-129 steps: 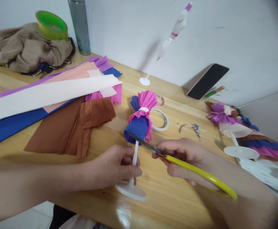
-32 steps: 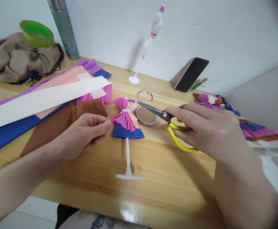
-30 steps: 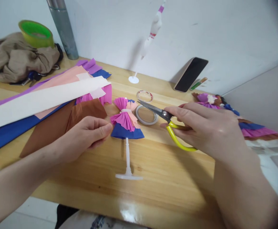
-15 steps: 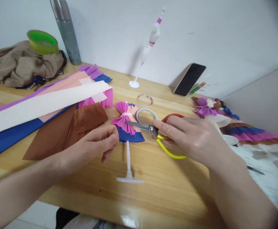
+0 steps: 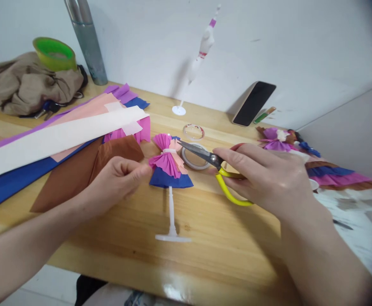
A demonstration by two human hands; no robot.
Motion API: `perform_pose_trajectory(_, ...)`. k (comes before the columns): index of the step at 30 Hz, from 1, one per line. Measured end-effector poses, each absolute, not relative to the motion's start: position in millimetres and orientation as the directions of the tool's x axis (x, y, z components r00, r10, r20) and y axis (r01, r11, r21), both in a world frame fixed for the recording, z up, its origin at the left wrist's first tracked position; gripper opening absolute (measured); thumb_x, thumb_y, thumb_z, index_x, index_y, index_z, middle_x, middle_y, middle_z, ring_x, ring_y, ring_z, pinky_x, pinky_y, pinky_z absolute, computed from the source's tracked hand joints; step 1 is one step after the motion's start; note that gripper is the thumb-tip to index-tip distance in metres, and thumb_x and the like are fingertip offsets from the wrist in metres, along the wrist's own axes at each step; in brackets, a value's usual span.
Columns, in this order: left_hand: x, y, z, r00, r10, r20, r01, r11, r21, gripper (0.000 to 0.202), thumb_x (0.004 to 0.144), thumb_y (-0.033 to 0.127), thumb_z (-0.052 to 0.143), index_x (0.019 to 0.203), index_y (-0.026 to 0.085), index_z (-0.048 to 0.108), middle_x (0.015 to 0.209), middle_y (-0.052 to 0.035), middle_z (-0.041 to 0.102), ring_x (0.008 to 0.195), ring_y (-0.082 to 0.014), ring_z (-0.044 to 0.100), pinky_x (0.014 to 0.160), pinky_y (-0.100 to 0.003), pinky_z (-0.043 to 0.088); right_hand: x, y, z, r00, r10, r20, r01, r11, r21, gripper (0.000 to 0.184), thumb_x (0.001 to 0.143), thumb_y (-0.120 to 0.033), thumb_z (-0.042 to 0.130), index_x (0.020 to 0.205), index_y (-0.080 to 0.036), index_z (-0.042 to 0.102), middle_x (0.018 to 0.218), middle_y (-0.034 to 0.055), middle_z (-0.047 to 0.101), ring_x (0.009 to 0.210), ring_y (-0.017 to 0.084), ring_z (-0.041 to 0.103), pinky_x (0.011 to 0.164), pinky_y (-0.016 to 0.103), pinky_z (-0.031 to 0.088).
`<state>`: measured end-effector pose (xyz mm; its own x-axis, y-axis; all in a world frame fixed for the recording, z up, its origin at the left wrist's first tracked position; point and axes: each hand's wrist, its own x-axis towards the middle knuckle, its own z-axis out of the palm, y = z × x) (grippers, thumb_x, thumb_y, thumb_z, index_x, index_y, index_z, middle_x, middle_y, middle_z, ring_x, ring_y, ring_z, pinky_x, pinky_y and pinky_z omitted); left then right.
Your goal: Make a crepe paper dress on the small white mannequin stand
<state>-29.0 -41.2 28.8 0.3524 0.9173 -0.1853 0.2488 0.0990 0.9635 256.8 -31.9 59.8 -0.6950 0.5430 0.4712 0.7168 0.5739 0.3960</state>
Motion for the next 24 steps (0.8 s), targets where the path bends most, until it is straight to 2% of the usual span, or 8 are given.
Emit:
perform_pose_trajectory(3,-28.1,-39.2,29.8,0.279,0.948,-0.150,0.224,0.088,0.971,0.050,0.094,0.044,0.041,0.050,0.020,0.034,0.049,0.0022,0.036,0.048,-0.0101,0.033,0.049,-0.024,0.029,256.7,-30.3,58.2,-0.680,0.557,0.477,0.731,0.568,0.378,0.025,0.092,-0.023,0.054,0.112,-0.023,0.067,0.081,0.0033,0.071,0.056,0.013,0.058,0.049,0.025,0.036)
perform_pose_trajectory(7,-23.5,-44.0,33.0,0.490,0.867,-0.096,0.234,-0.024,0.972,0.041,0.095,0.043,0.041,0.062,0.019,0.044,0.063,0.0010,0.047,0.062,-0.0118,0.044,0.062,-0.024,0.038,256.5,-28.2,61.7,-0.645,0.495,0.582,0.754,0.535,0.382,0.021,0.087,-0.019,0.060,0.107,-0.018,0.066,0.080,0.0039,0.072,0.057,0.013,0.061,0.047,0.024,0.039)
perform_pose_trajectory(14,-10.3,-53.2,31.0,0.588,0.765,-0.264,0.261,0.130,0.957,0.063,0.084,0.068,0.047,0.048,0.020,0.028,0.046,0.0061,0.022,0.045,-0.0073,0.018,0.044,-0.025,0.016,259.2,-33.1,71.2,-0.487,0.575,0.658,0.851,0.482,0.208,0.022,0.090,-0.025,0.061,0.110,-0.018,0.066,0.083,0.0081,0.072,0.064,0.017,0.065,0.051,0.026,0.046)
perform_pose_trajectory(16,-3.3,-56.6,38.7,0.669,0.722,-0.175,0.209,0.042,0.977,0.059,0.080,0.066,0.057,0.049,0.018,0.043,0.051,0.0029,0.038,0.049,-0.0090,0.034,0.048,-0.023,0.029,259.2,-34.2,71.8,-0.472,0.586,0.659,0.859,0.473,0.195,0.022,0.091,-0.028,0.060,0.110,-0.019,0.067,0.083,0.0082,0.072,0.062,0.017,0.064,0.051,0.027,0.046)
perform_pose_trajectory(18,3.3,-59.8,50.6,0.727,0.686,-0.017,0.126,-0.110,0.986,0.038,0.074,0.055,0.071,0.068,0.019,0.062,0.080,-0.0035,0.061,0.074,-0.0153,0.054,0.066,-0.025,0.043,258.7,-34.7,72.4,-0.467,0.592,0.657,0.862,0.470,0.189,0.023,0.091,-0.031,0.059,0.109,-0.019,0.067,0.080,0.0076,0.071,0.059,0.016,0.062,0.049,0.026,0.044)
perform_pose_trajectory(20,7.3,-60.8,61.4,0.663,0.745,0.071,0.105,-0.187,0.977,0.025,0.073,0.042,0.075,0.078,0.020,0.064,0.093,-0.0043,0.064,0.085,-0.0172,0.057,0.072,-0.026,0.046,258.1,-35.1,73.5,-0.460,0.609,0.646,0.867,0.466,0.178,0.024,0.093,-0.033,0.057,0.109,-0.019,0.068,0.078,0.0071,0.070,0.057,0.016,0.061,0.047,0.026,0.042)
perform_pose_trajectory(21,7.8,-60.0,64.7,0.612,0.786,0.091,0.109,-0.198,0.974,0.020,0.078,0.037,0.071,0.073,0.020,0.062,0.083,-0.0022,0.062,0.075,-0.0146,0.055,0.066,-0.024,0.044,257.9,-35.4,74.3,-0.455,0.620,0.639,0.870,0.462,0.171,0.025,0.093,-0.034,0.055,0.109,-0.020,0.068,0.077,0.0070,0.070,0.058,0.016,0.061,0.047,0.026,0.042)
perform_pose_trajectory(24,4.7,-52.6,63.0,0.475,0.879,0.036,0.194,-0.144,0.970,0.044,0.087,0.040,0.058,0.050,0.019,0.044,0.052,0.0025,0.042,0.052,-0.0103,0.038,0.051,-0.025,0.032,258.2,-36.4,76.2,-0.434,0.642,0.632,0.881,0.448,0.150,0.027,0.095,-0.036,0.052,0.109,-0.020,0.068,0.074,0.0071,0.068,0.058,0.017,0.061,0.047,0.027,0.041)
